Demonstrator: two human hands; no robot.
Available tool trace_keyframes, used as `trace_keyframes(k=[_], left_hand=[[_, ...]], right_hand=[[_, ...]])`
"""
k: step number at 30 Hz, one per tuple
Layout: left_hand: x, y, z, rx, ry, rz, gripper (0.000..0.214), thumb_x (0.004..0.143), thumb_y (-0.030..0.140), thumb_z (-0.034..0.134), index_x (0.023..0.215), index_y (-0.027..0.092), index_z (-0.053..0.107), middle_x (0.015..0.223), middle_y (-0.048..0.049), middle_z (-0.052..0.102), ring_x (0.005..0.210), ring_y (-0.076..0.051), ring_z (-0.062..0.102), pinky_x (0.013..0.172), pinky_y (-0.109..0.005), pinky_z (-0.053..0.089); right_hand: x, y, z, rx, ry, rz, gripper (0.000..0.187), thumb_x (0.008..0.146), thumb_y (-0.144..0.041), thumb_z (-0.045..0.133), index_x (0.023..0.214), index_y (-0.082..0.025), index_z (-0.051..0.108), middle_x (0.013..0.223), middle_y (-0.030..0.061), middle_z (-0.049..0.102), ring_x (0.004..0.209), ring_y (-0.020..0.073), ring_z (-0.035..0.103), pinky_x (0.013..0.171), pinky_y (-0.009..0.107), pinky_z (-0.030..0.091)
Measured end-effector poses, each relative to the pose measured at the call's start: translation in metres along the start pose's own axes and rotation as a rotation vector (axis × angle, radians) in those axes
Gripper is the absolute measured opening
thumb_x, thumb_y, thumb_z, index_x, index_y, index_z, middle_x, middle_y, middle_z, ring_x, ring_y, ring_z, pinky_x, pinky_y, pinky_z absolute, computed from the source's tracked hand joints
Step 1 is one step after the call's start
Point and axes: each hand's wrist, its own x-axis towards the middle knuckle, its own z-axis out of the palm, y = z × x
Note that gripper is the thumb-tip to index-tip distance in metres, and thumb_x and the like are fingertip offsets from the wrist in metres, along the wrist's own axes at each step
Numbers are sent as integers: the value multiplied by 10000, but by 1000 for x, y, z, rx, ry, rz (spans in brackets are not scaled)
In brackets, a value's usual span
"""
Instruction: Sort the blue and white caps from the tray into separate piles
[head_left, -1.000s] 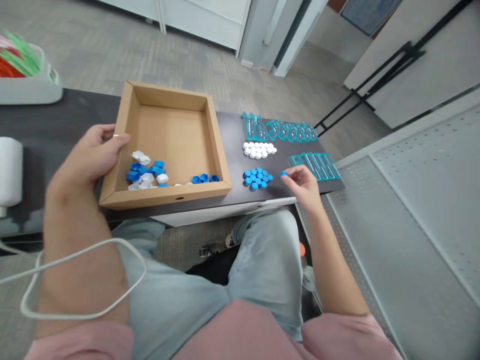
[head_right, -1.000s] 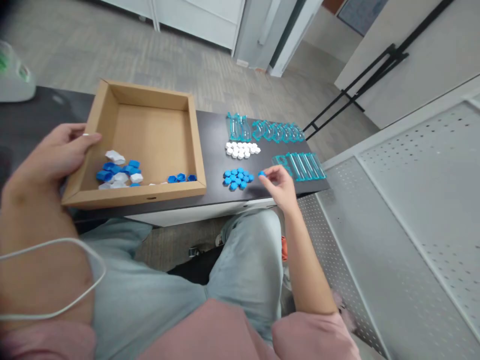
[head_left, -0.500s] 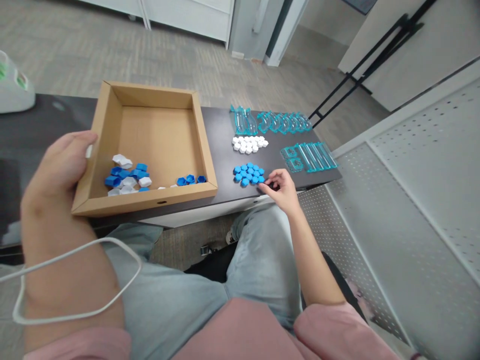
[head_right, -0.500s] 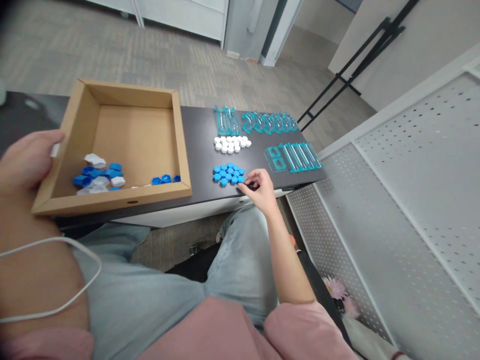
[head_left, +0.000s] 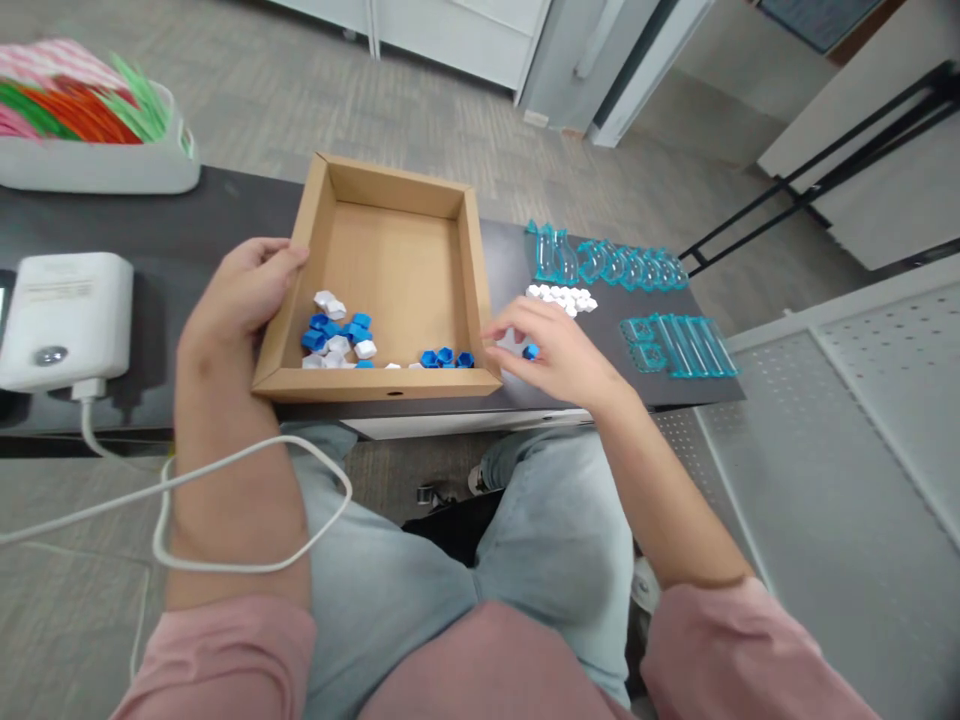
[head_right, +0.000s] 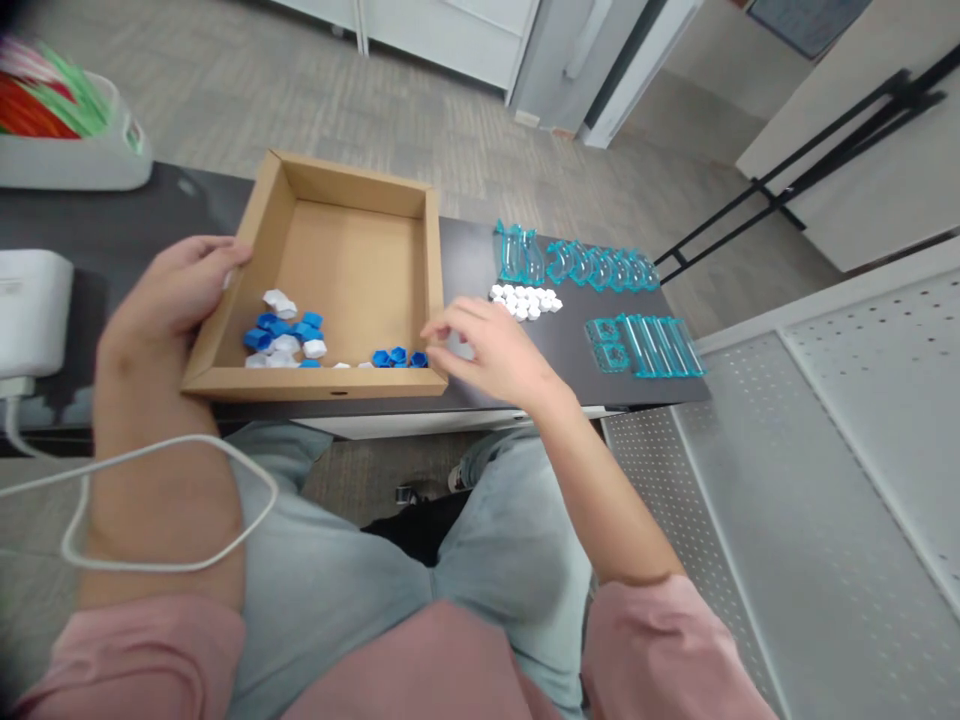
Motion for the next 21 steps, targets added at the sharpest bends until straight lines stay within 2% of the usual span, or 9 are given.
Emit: trace_keyframes(k=[2, 4, 6, 9, 13, 15, 19, 21], left_hand=[[1, -1, 1, 7, 12, 18, 221, 1090, 299, 742, 1278, 185, 772, 1075, -8, 827, 1080, -228, 743, 1119, -430, 652], [3, -2, 1, 1, -2, 28, 225, 1097, 309, 741, 1285, 187, 761, 1120, -13, 835, 1120, -239, 751, 1168, -462, 639], [4, -4, 1, -6, -29, 34, 218, 1109, 310, 732, 1290, 191, 750, 1168, -20, 842, 1137, -243, 760, 1174, -462, 635], [5, -3, 1, -9, -57, 53, 178, 1120, 296, 719, 1263, 191, 730, 1205, -36, 852, 1173, -246, 769, 1127, -405, 639], [2, 1, 2, -22, -61, 47, 135, 1118, 271, 708, 1225, 190, 724, 1246, -58, 861, 1194, -252, 775, 1105, -385, 636], [0, 1, 2, -24, -51, 47, 139, 1113, 273, 712, 1221, 188, 731, 1260, -59, 860, 1200, -252, 774, 1116, -387, 632], [1, -1, 4, -17, -46, 68, 147, 1094, 291, 716, 1204, 197, 742, 1255, -65, 860, 1213, -266, 790, 1135, -415, 641], [4, -5, 5, -10, -42, 80, 145, 1079, 294, 718, 1191, 207, 745, 1263, -71, 864, 1229, -281, 803, 1142, -433, 652]], right_hand=[[41, -10, -5, -90, -240, -101, 269, 1090, -332, 773, 1346, -281, 834, 1294, 102, 820, 1220, 330, 690, 1084, 443, 429], [74, -13, -5, -178, -427, -168, 399, 1008, -280, 846, 1407, -296, 838, 1375, 97, 827, 1308, 356, 688, 1119, 451, 383], [98, -15, -2, -244, -564, -216, 523, 943, -248, 884, 1459, -305, 822, 1431, 87, 829, 1340, 365, 700, 1123, 450, 369], [114, -20, 2, -296, -682, -236, 640, 901, -213, 893, 1525, -291, 773, 1430, 73, 849, 1271, 342, 754, 1080, 424, 412], [117, -29, 5, -297, -757, -189, 671, 914, -212, 879, 1566, -241, 719, 1408, 92, 859, 1108, 301, 798, 927, 378, 510], [117, -31, 6, -274, -753, -190, 630, 957, -218, 846, 1572, -225, 705, 1443, 111, 845, 1108, 293, 804, 895, 370, 539], [117, -26, 6, -272, -586, -203, 550, 1063, -264, 756, 1602, -189, 675, 1545, 173, 793, 1235, 318, 798, 1037, 410, 546], [117, -22, 3, -307, -554, -216, 597, 1049, -337, 800, 1612, -185, 671, 1570, 189, 776, 1326, 365, 774, 1120, 459, 515]])
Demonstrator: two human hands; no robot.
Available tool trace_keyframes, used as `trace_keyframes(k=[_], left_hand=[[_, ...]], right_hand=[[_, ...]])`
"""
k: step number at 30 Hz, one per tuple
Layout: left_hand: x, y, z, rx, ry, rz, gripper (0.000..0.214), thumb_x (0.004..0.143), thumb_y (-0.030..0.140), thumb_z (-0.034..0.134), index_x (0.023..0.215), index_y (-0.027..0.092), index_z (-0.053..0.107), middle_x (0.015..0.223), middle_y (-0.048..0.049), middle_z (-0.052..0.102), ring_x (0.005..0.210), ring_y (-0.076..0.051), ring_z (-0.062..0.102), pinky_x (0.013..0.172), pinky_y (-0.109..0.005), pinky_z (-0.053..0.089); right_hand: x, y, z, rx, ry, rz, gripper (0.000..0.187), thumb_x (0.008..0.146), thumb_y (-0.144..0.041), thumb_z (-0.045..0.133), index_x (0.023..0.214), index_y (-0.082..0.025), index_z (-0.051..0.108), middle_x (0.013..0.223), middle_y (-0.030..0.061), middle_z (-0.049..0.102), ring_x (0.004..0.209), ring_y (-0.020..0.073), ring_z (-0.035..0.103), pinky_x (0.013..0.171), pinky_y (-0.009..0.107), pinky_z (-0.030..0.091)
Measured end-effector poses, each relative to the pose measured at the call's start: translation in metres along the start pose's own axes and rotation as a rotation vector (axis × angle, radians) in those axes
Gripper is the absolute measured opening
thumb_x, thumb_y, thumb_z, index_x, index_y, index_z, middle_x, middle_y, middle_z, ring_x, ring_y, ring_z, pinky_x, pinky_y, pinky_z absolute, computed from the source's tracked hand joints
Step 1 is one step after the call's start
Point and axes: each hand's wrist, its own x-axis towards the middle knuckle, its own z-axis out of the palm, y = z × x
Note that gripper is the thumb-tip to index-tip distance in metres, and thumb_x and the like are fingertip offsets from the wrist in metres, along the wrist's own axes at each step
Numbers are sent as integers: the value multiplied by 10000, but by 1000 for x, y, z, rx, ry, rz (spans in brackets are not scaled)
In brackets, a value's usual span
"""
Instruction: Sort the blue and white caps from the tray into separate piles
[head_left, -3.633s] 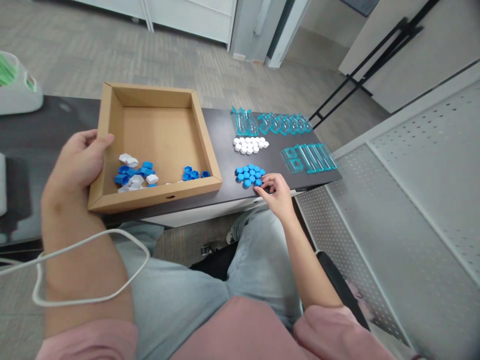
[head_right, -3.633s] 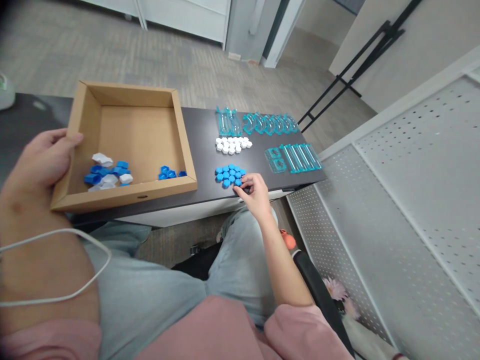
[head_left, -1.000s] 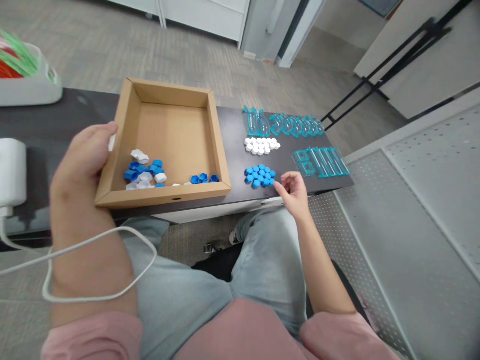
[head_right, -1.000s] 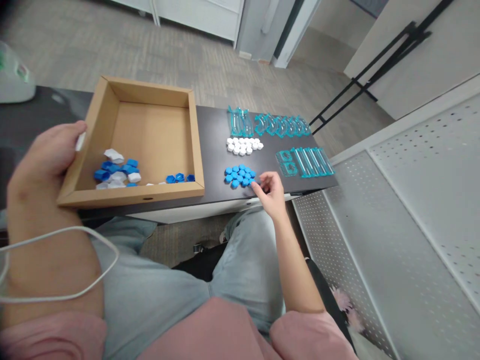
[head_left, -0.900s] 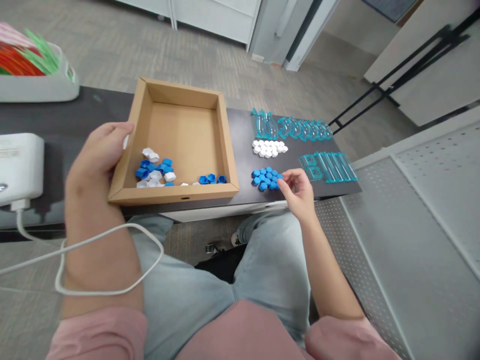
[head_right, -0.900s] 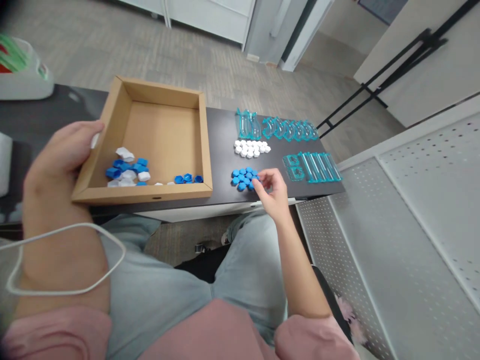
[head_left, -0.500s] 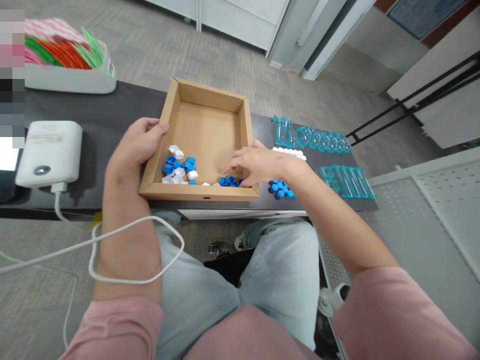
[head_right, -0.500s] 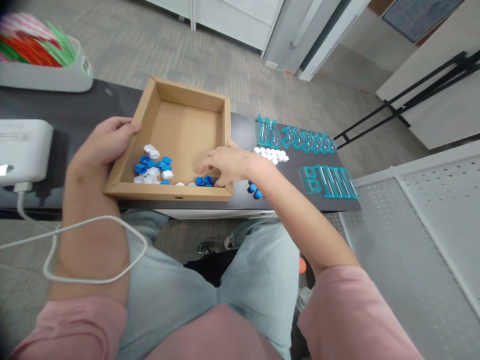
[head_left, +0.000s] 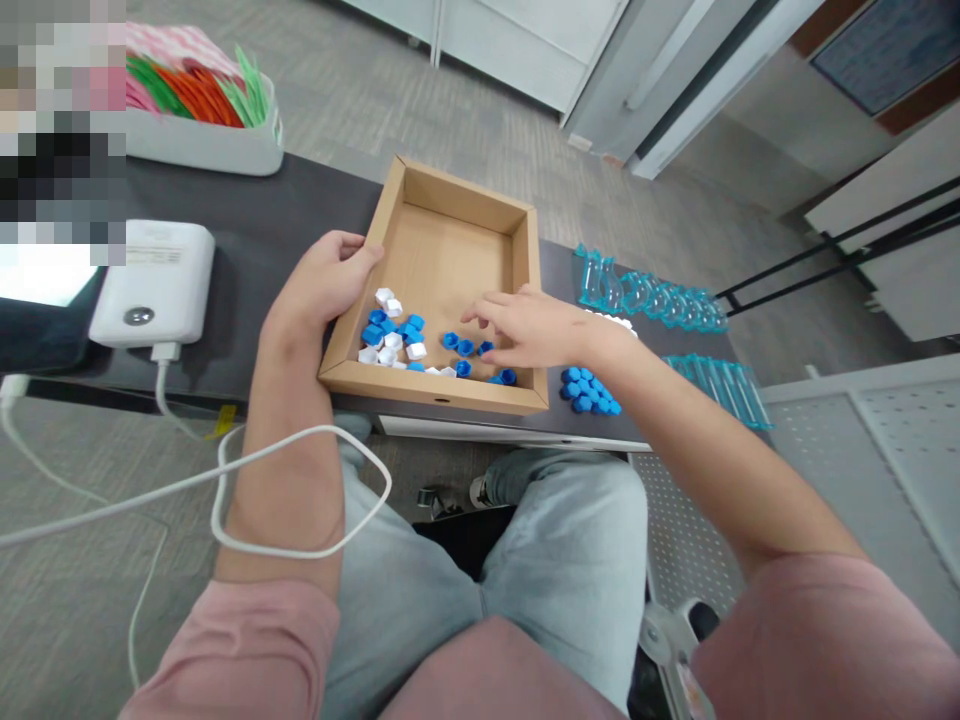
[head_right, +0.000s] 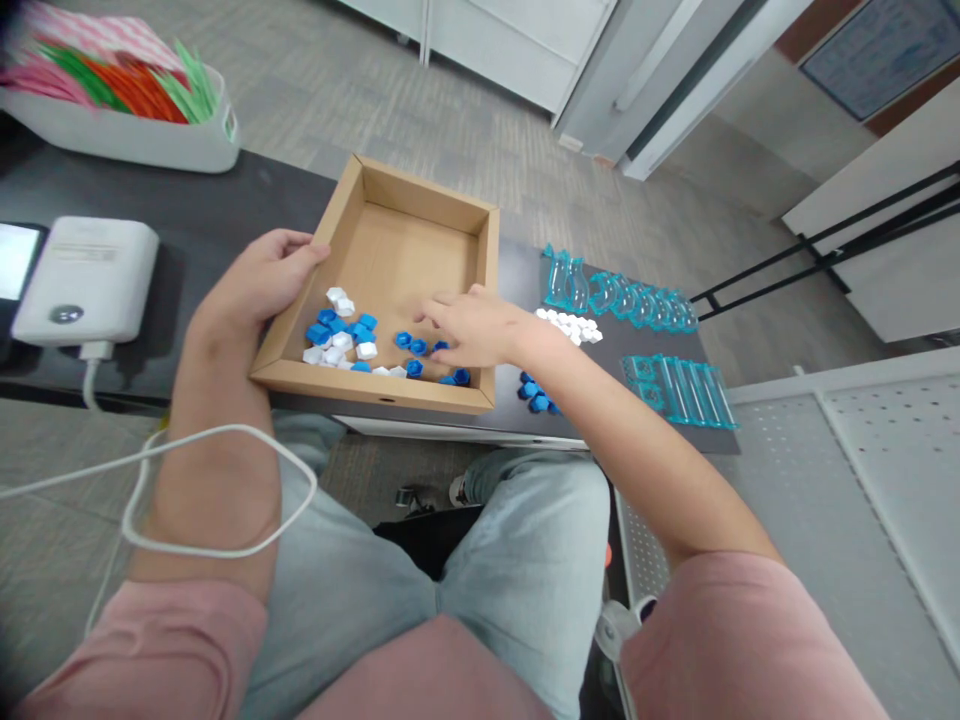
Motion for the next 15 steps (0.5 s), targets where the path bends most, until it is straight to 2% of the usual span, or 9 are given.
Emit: trace_keyframes(k=[3, 5, 7, 10, 13, 15], left_hand=[[5, -6, 0, 5, -1, 33, 192, 1064, 342, 732, 1211, 221, 755, 1303, -84, 867, 1260, -303, 810, 1148, -451, 666], [7, -9, 0, 9, -6, 49, 237, 1059, 375, 740, 1242, 227, 761, 1316, -91, 866, 1270, -317, 811, 1151, -467, 673], [8, -11, -1, 20, -15, 50, 259, 1060, 387, 740, 1262, 226, 764, 1324, -95, 862, 1273, -321, 812, 1160, -477, 672], [11, -13, -2, 30, -19, 47, 265, 1058, 382, 744, 1267, 221, 767, 1321, -95, 857, 1276, -317, 808, 1179, -475, 664], [14, -17, -1, 9, -19, 62, 279, 1044, 386, 756, 1268, 222, 773, 1284, -106, 861, 1256, -327, 804, 1179, -483, 664], [17, -20, 0, -8, -18, 72, 295, 1030, 401, 771, 1268, 226, 778, 1269, -117, 864, 1237, -335, 803, 1171, -486, 666]], right_hand=[[-3, 5, 1, -64, -88, -2, 770, 922, -384, 935, 1628, -221, 675, 1561, 169, 788, 1418, 419, 732, 1179, 500, 480], [-1, 5, 4, -80, -141, 21, 826, 878, -349, 964, 1641, -241, 666, 1511, 146, 821, 1383, 409, 753, 1165, 490, 495], [3, 3, 6, -49, -153, 44, 807, 902, -313, 939, 1652, -246, 649, 1463, 132, 848, 1302, 373, 791, 1109, 453, 534], [10, -4, 8, 14, -34, 72, 738, 989, -268, 832, 1689, -216, 603, 1507, 162, 828, 1237, 333, 818, 1024, 409, 567], [12, -10, 5, -18, 124, 122, 694, 1045, -249, 728, 1714, -174, 559, 1568, 208, 788, 1223, 328, 825, 1030, 417, 548], [10, -12, 2, -81, 92, 156, 656, 1059, -277, 707, 1688, -153, 568, 1426, 196, 851, 1177, 342, 836, 1059, 439, 515]])
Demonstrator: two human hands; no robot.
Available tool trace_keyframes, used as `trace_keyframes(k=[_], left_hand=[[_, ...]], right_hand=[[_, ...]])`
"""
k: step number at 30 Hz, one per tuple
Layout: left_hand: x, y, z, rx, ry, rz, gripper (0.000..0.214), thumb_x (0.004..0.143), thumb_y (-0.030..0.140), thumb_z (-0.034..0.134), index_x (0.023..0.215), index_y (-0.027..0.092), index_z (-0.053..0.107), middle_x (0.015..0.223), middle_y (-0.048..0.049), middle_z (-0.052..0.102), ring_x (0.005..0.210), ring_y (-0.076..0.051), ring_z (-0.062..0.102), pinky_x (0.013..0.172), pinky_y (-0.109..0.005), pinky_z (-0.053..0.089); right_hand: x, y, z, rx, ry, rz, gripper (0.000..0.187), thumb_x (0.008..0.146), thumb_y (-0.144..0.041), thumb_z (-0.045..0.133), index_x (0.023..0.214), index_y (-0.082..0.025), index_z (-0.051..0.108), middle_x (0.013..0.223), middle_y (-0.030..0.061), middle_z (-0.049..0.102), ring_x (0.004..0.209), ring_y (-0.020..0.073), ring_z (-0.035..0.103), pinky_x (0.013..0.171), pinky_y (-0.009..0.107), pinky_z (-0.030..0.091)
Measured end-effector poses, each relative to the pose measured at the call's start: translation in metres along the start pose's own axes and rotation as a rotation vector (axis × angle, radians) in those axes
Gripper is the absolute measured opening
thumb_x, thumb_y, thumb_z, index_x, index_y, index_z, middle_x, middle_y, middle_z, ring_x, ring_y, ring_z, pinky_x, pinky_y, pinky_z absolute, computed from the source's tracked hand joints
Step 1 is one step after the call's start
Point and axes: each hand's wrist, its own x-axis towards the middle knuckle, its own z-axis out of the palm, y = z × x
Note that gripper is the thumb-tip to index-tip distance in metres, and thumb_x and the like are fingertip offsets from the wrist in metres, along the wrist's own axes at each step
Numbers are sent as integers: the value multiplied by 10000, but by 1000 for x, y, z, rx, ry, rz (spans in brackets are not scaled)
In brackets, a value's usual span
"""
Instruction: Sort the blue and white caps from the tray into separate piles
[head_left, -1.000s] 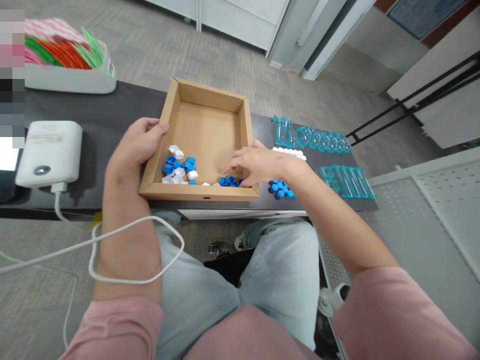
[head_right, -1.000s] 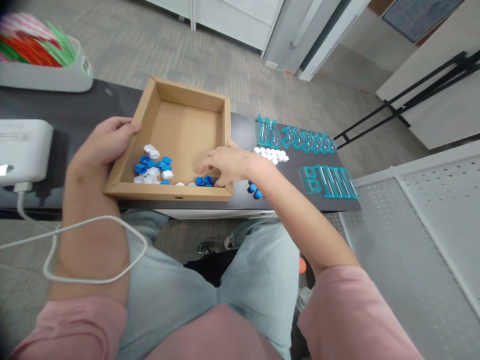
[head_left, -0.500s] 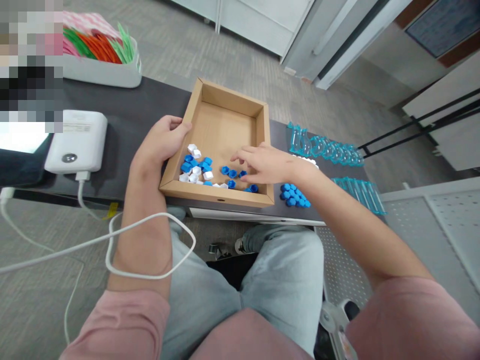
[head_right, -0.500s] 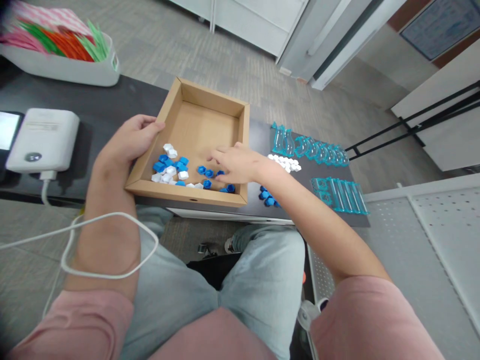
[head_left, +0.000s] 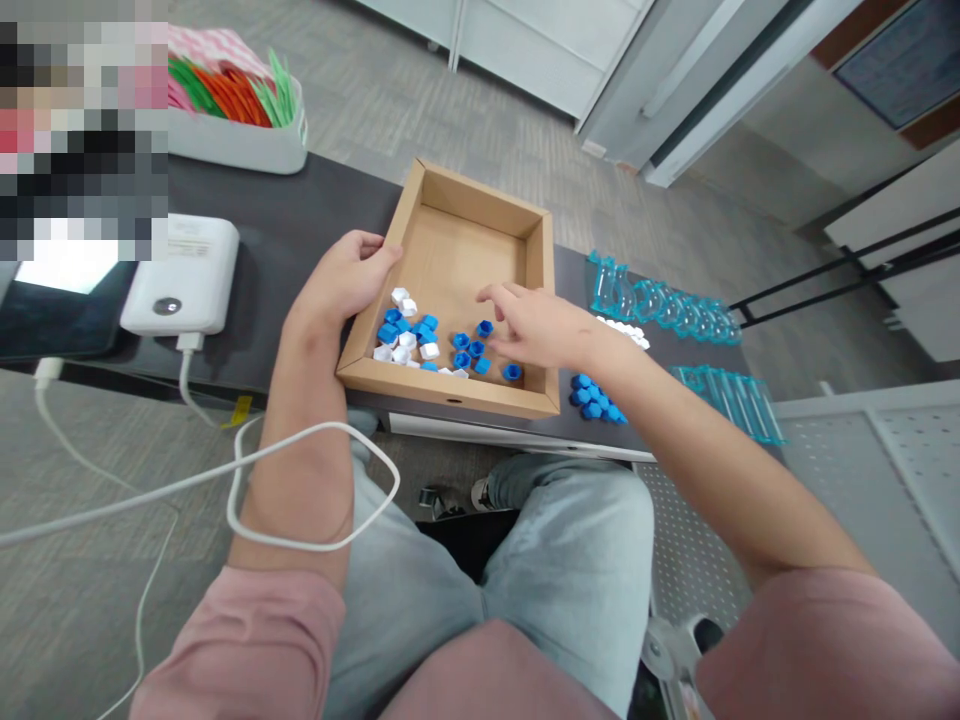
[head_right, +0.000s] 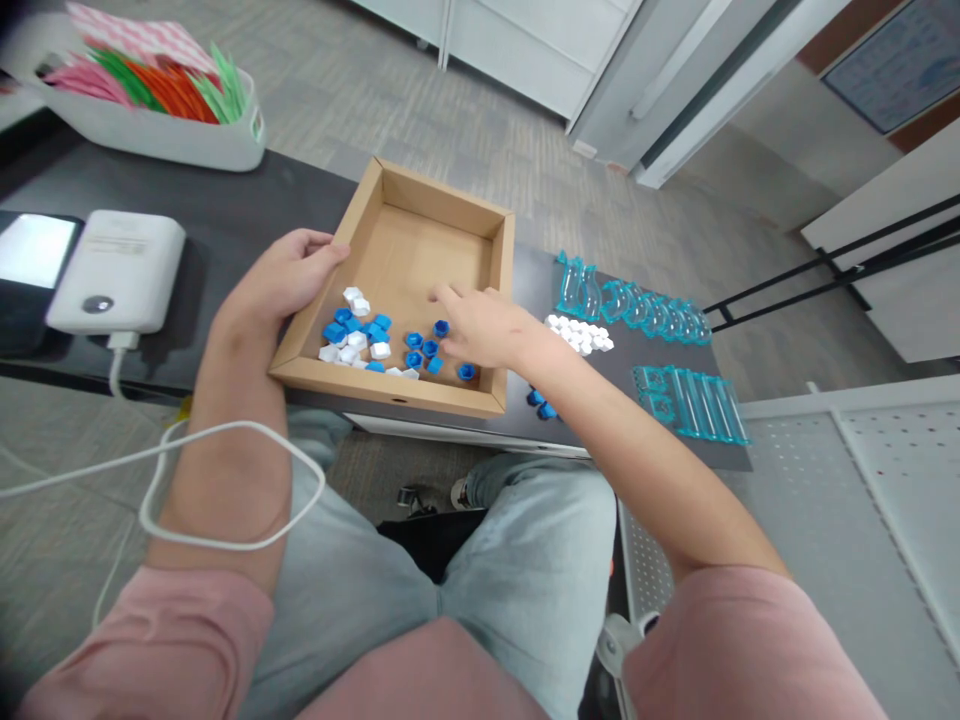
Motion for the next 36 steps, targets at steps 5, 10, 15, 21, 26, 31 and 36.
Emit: trace_keyframes(k=[5, 10, 15, 21, 26, 31, 36], left_hand=[[3, -5, 2, -10, 13, 15, 294, 1017, 413, 778, 1250, 234, 781, 1261, -115, 864, 1231, -327, 795, 1159, -449, 654], [2, -5, 1, 5, 16, 27, 309, 998, 429, 793, 1241, 238, 787, 1223, -102, 870, 1247, -332, 786, 1144, -433, 654], [4, -7, 2, 11, 4, 33, 341, 982, 468, 797, 1255, 264, 781, 1231, -96, 874, 1261, -343, 776, 1171, -471, 644], [3, -6, 4, 6, 0, 33, 323, 989, 458, 774, 1241, 257, 759, 1289, -99, 856, 1262, -320, 767, 1173, -438, 628], [0, -4, 4, 21, 3, 43, 330, 990, 447, 757, 1258, 256, 764, 1320, -102, 854, 1284, -332, 757, 1208, -472, 615], [1, -6, 4, 29, -8, 63, 349, 990, 460, 754, 1273, 258, 756, 1327, -103, 850, 1317, -331, 737, 1219, -465, 606], [3, -7, 4, 22, -23, 61, 348, 991, 464, 758, 1271, 258, 757, 1322, -108, 844, 1284, -329, 745, 1215, -474, 607]], right_hand=[[-8, -2, 0, -107, -281, 18, 778, 1014, -381, 811, 1692, -103, 552, 977, 114, 905, 1043, 384, 867, 1086, 477, 485], [-5, -8, 6, 34, -248, 22, 1060, 958, -248, 888, 1872, -190, 353, 996, 79, 916, 918, 334, 865, 887, 397, 559], [2, -16, 1, 207, -12, 69, 707, 1106, -330, 769, 1750, -182, 516, 1141, 107, 911, 1028, 300, 841, 875, 356, 562], [6, -7, 1, 488, -352, -211, 343, 1186, -408, 597, 1040, -205, 832, 932, 27, 835, 872, 208, 729, 839, 325, 548], [15, 6, 15, 807, -525, -294, 304, 1144, -407, 653, 1059, -197, 855, 1073, 38, 853, 997, 206, 744, 963, 336, 612], [21, 12, 27, 1029, -362, -205, 385, 1110, -402, 756, 1436, -202, 802, 1320, 86, 856, 1167, 206, 786, 1114, 370, 630], [20, 0, 23, 973, -329, -252, 208, 1105, -297, 715, 1225, -201, 856, 1240, 64, 886, 1152, 206, 801, 1122, 363, 644]])
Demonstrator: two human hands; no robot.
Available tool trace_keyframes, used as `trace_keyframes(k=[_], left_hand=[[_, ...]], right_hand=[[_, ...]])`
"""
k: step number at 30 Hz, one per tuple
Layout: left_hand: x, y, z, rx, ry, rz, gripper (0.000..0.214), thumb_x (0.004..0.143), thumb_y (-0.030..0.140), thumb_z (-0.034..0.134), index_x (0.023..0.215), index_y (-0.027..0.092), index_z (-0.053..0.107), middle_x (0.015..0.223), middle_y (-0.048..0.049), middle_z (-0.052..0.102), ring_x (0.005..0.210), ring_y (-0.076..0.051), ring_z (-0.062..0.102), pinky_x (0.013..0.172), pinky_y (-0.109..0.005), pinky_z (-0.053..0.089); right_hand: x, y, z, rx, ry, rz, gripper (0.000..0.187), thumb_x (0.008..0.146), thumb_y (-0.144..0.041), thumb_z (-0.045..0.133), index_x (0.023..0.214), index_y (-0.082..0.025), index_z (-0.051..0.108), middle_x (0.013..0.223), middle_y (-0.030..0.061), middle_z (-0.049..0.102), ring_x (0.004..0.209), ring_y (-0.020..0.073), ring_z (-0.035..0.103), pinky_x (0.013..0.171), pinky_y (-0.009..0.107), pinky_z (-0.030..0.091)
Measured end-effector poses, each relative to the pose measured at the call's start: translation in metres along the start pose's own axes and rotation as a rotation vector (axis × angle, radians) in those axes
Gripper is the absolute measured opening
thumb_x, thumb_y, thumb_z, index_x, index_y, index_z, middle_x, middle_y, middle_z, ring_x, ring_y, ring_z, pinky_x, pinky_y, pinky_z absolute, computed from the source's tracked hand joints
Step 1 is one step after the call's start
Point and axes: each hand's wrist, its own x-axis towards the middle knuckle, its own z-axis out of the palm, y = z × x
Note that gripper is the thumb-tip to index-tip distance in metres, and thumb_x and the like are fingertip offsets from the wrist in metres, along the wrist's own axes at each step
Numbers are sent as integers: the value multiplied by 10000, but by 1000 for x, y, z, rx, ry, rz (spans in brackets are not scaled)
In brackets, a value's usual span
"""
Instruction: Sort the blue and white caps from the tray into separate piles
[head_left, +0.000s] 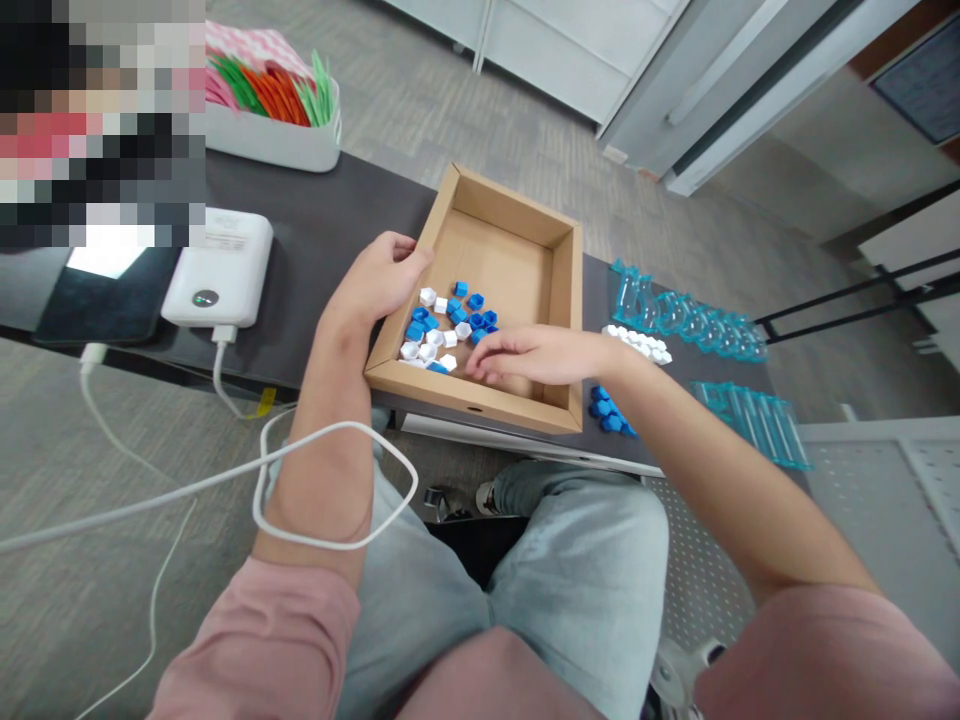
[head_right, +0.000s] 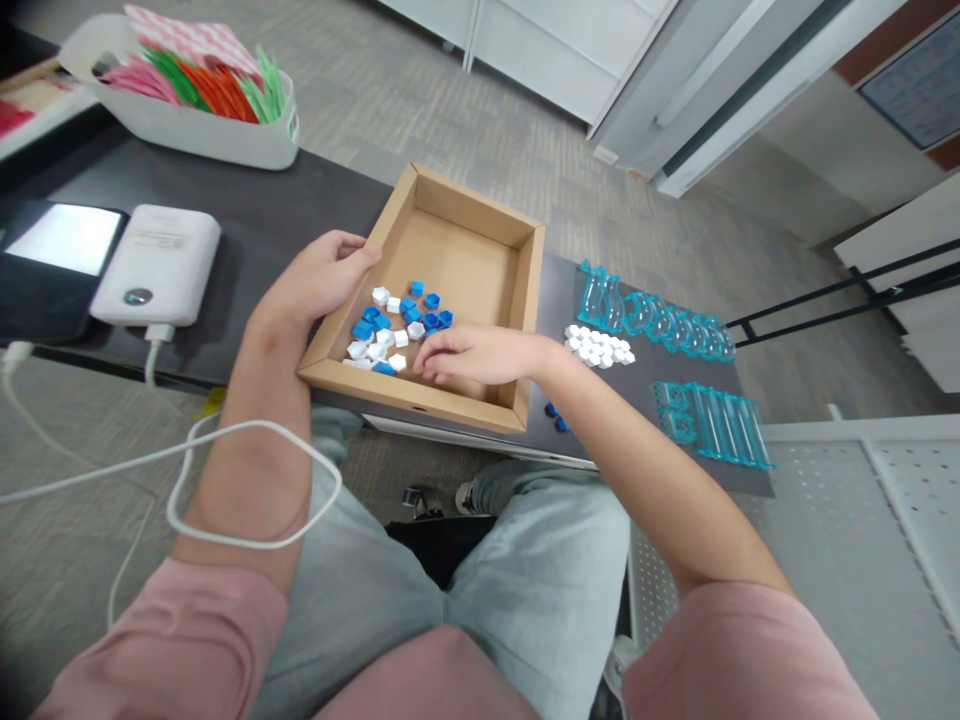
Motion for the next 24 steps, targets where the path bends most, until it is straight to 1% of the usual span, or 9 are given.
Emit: trace_keyframes(k=[3, 5, 8, 11, 14, 17, 19, 21, 24], left_hand=[[1, -1, 0, 2, -2, 0, 362, 981, 469, 771, 1280, 266, 760, 1315, -101, 842, 1283, -330, 743, 1213, -468, 610], [1, -2, 1, 1, 2, 2, 365, 981, 469, 769, 1284, 266, 760, 1333, -102, 838, 1292, -330, 741, 1219, -468, 607], [2, -2, 3, -4, 8, 7, 352, 998, 462, 741, 1282, 255, 759, 1356, -106, 834, 1300, -325, 741, 1228, -468, 602], [2, -2, 3, -3, 5, 13, 346, 1006, 450, 725, 1287, 251, 758, 1351, -105, 834, 1290, -319, 742, 1230, -468, 600], [0, -2, 3, 5, 4, 17, 359, 996, 447, 740, 1300, 258, 763, 1341, -106, 833, 1291, -325, 741, 1230, -468, 599], [-1, -1, 2, 8, 7, 14, 352, 1000, 457, 735, 1292, 261, 764, 1344, -105, 835, 1292, -328, 746, 1234, -470, 600], [-1, 0, 2, 5, 7, 11, 345, 1007, 458, 725, 1285, 258, 762, 1353, -107, 835, 1289, -327, 751, 1240, -475, 599], [-1, 0, 2, 1, 7, 9, 345, 1008, 455, 721, 1284, 252, 760, 1366, -112, 833, 1289, -324, 755, 1248, -474, 596], [-2, 0, 3, -13, -2, 11, 362, 1003, 456, 722, 1298, 250, 756, 1375, -115, 832, 1296, -318, 754, 1252, -470, 595]], right_hand=[[9, -8, 9, -42, -77, -66, 226, 1069, -209, 691, 1202, -210, 873, 1236, 37, 900, 1174, 207, 802, 1154, 360, 640], [18, -7, 14, -54, -44, -127, 301, 1042, -167, 683, 1273, -219, 869, 1344, 40, 891, 1271, 215, 790, 1210, 368, 619], [29, -2, 15, -83, 73, -197, 413, 1002, -135, 699, 1371, -242, 848, 1491, 47, 847, 1406, 233, 746, 1281, 385, 577], [32, 1, 13, -88, 125, -194, 399, 982, -106, 670, 1314, -233, 850, 1381, 50, 870, 1300, 234, 776, 1218, 393, 612], [34, -3, 13, -52, 31, -144, 314, 993, -86, 626, 1178, -207, 848, 1207, 35, 885, 1116, 196, 796, 1091, 342, 642], [44, -7, 17, -32, -25, -158, 272, 1009, -79, 642, 1161, -205, 830, 1199, 24, 880, 1097, 178, 783, 1080, 318, 632], [51, -8, 20, -15, 8, -189, 283, 1019, -86, 669, 1235, -208, 804, 1229, 28, 869, 1121, 180, 777, 1075, 321, 636], [54, -7, 21, 16, 71, -191, 304, 1026, -100, 693, 1298, -214, 765, 1215, 30, 856, 1094, 180, 778, 1025, 312, 652], [46, -9, 19, 45, 144, -145, 227, 1055, -152, 703, 1267, -222, 746, 1105, 19, 842, 968, 169, 772, 922, 290, 658]])
